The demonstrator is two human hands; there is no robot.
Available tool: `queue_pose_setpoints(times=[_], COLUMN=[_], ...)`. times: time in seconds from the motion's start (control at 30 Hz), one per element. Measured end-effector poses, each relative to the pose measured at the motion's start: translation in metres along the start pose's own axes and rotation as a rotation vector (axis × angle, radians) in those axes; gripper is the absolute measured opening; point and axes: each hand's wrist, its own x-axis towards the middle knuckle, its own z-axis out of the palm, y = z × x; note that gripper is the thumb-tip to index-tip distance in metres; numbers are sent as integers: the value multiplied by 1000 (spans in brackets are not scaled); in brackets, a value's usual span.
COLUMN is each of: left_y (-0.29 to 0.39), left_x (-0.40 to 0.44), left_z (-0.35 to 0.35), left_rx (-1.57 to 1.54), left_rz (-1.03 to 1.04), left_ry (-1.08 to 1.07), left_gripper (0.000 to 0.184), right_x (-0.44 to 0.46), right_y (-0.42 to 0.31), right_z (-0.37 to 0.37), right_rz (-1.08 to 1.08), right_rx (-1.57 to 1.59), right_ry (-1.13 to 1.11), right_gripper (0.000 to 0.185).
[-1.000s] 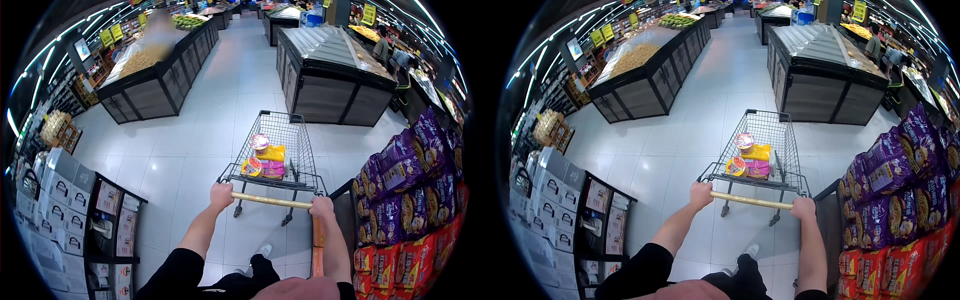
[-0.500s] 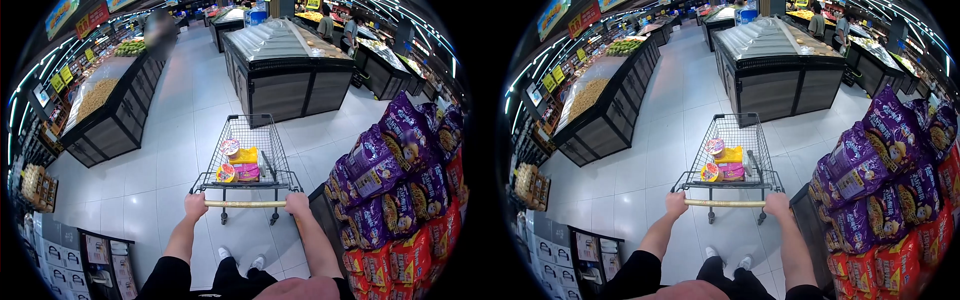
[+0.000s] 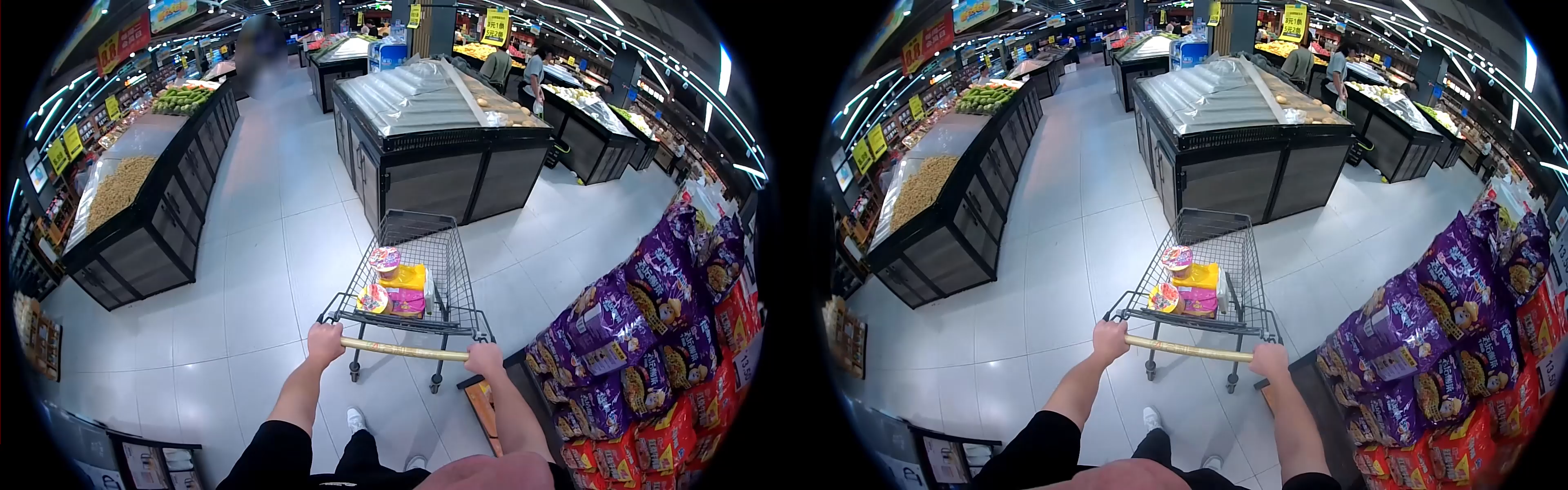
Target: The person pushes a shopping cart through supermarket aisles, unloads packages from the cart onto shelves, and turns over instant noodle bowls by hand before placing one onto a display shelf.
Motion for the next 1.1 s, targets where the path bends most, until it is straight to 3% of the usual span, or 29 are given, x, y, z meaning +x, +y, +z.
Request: queue_pose_setpoints(times=[0.5, 1.1], left_y=[-43, 27], left_x=[157, 336], left_z=[67, 145], left_rx=[-163, -197], left_rz=[299, 474], left_ry=[-24, -55], left_gripper=[18, 11], right_x=[47, 129], right_y=[-21, 65], right_z=[-15, -34], right_rz=[308, 504], right_rx=[107, 190], right_ry=[6, 216], right_gripper=[24, 18])
